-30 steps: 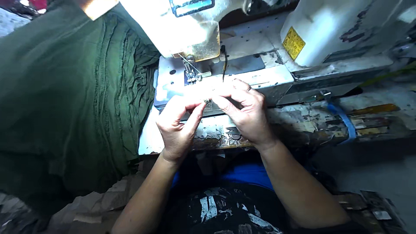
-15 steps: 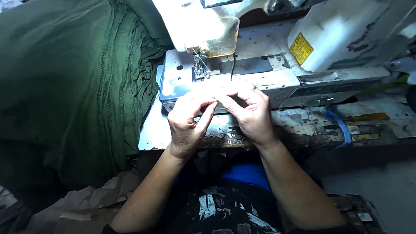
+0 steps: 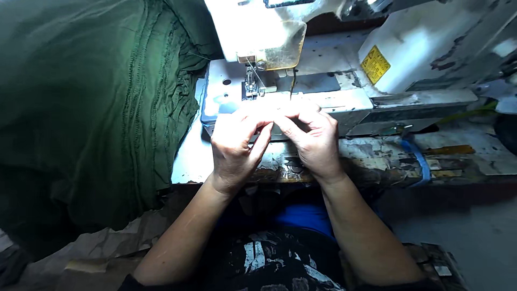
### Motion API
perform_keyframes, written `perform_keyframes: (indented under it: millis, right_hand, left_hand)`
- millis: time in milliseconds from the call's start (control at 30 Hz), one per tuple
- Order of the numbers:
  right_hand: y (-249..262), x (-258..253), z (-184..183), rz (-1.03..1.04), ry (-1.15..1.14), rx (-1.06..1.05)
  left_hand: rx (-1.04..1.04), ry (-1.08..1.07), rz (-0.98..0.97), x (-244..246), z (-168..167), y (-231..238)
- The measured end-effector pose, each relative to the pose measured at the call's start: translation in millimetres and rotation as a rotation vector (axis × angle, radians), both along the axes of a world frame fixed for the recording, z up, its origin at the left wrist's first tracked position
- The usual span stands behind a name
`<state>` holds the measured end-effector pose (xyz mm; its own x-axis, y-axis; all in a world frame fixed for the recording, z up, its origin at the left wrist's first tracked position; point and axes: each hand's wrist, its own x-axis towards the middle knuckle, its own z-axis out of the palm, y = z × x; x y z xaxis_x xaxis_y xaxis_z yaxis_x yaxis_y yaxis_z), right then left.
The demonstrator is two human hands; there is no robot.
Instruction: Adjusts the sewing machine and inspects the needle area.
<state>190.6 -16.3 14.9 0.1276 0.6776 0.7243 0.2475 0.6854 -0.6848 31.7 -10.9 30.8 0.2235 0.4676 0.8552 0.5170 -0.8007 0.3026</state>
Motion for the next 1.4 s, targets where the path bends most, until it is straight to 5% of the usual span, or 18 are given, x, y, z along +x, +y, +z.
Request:
perform_keyframes:
  millis: [400,667,900,1400]
  right_hand:
    - [4.5,3.4,-10.6,-0.094,-0.114,0.142]
    - [6.6,2.1,-15.1,-0.142,-0.14,0.191]
    - [9.1,1.1,-17.2,-0.115,-0.109,0.191]
    - [8.9,1.8,-16.4,-0.124,-0.121,0.199]
  left_hand:
    - [-0.143,-0.102,0.11,-14.5,12.8,39.0]
    - [-0.476,0.038,0.333,-5.4,37.6,62.4]
    - [-0.653,0.011,0.331,-6.4,48.1,72.5]
    - [-0.611,0.006,0.363,-4.5,44.5,72.7]
